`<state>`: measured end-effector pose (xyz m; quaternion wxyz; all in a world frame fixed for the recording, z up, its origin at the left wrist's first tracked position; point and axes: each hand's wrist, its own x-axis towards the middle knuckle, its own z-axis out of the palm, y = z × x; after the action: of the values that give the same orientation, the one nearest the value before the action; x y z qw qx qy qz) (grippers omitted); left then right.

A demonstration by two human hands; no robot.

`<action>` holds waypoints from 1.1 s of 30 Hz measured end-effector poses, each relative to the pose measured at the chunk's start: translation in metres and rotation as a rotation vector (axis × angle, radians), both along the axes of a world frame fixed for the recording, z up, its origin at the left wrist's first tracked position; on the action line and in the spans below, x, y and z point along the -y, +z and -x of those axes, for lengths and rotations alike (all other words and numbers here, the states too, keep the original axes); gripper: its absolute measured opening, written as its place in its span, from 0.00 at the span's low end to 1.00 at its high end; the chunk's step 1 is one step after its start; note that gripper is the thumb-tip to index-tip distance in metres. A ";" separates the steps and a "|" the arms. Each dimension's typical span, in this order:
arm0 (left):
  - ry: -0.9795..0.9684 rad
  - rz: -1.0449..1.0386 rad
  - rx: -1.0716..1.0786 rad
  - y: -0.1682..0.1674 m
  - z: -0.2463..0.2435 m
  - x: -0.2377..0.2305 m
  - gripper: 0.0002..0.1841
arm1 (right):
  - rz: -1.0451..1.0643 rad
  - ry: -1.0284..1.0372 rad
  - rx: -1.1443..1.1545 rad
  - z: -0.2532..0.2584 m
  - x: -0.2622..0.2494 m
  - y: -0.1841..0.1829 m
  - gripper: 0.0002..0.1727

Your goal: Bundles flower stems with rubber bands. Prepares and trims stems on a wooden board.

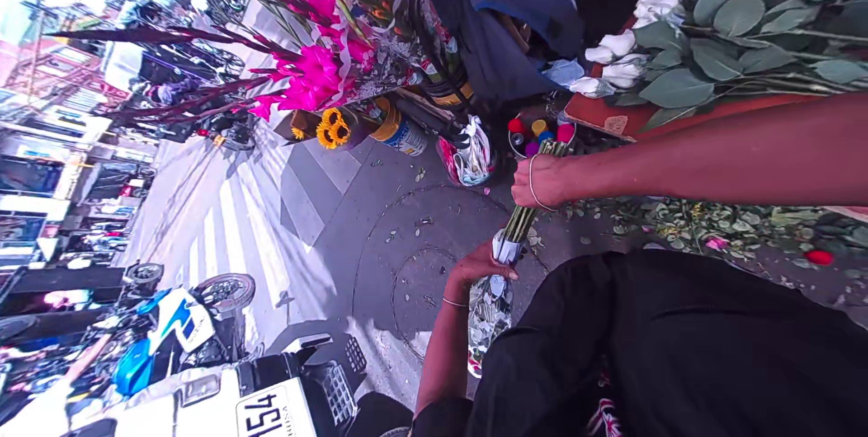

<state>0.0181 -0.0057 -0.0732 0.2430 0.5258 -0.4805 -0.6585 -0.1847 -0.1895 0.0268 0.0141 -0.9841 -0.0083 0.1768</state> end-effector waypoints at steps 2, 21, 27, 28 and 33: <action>0.040 0.167 0.060 0.016 0.005 0.021 0.72 | 0.020 0.041 -0.021 -0.010 -0.010 0.006 0.06; 0.452 0.245 -0.231 0.071 0.021 0.032 0.11 | -1.102 -0.162 0.309 0.059 -0.035 0.000 0.10; 0.400 0.306 -0.171 0.096 0.047 0.051 0.10 | -0.526 -0.766 1.799 0.006 -0.021 0.071 0.29; 0.402 0.311 -0.151 0.099 0.053 0.055 0.10 | -0.444 -0.728 1.894 -0.003 -0.021 0.076 0.31; 0.413 0.319 -0.108 0.105 0.066 0.064 0.08 | -0.493 -0.772 1.899 -0.018 -0.022 0.068 0.40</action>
<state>-0.0479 -0.0697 0.0322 0.4774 0.5319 -0.4471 -0.5378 -0.1669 -0.1673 0.0943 0.2567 -0.6244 0.2621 -0.6896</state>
